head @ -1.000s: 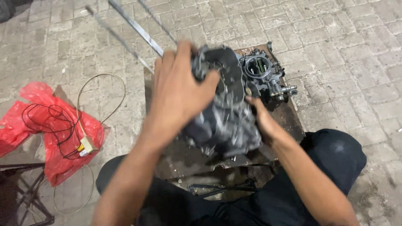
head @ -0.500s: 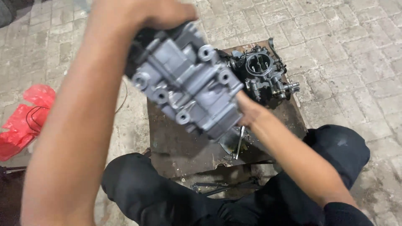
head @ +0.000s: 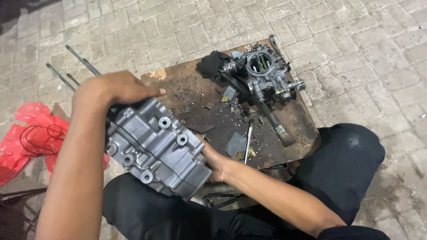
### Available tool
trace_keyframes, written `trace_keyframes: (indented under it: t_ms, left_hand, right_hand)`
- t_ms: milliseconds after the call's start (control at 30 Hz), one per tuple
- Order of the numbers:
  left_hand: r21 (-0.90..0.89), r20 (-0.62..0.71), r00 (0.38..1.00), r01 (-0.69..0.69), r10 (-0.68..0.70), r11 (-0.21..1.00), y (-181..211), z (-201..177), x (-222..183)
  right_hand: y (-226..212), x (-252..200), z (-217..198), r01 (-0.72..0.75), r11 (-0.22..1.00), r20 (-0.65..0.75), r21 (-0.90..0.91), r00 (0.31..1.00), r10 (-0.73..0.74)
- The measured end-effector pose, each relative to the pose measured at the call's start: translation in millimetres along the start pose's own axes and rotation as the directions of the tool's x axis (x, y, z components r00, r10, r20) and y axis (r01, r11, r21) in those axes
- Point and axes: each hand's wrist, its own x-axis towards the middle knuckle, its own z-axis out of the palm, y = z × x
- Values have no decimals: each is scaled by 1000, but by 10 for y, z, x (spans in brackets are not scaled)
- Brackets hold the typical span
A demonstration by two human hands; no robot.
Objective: Scrubbing the interior of a motorcycle engine casing with a brush and inspecting internal components.
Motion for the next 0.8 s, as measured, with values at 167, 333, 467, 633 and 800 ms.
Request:
trace_keyframes:
  t_ms: [167,333,467,633,800]
  left_hand:
    - [71,32,999,-39,37,997,-72,174,255]
    - [54,13,999,-46,46,997,-82,265,556]
    - [40,27,996,-91,90,995,111,188,457]
    - [53,0,993,-121,121,991,163,293,856]
    - [76,-44,996,-75,79,994,353,255,734]
  right_hand:
    - [437,557,-482,4,967,17,254,1000,-8]
    - [349,338,-458,20,973,7,231,1000,-23]
    - [186,163,-392,15,970,2,244,1000,-16]
    - [299,345,-936,-5,970,-140,241,989,40]
    - [526,706,-1372,-93,981,-268,169,954,136]
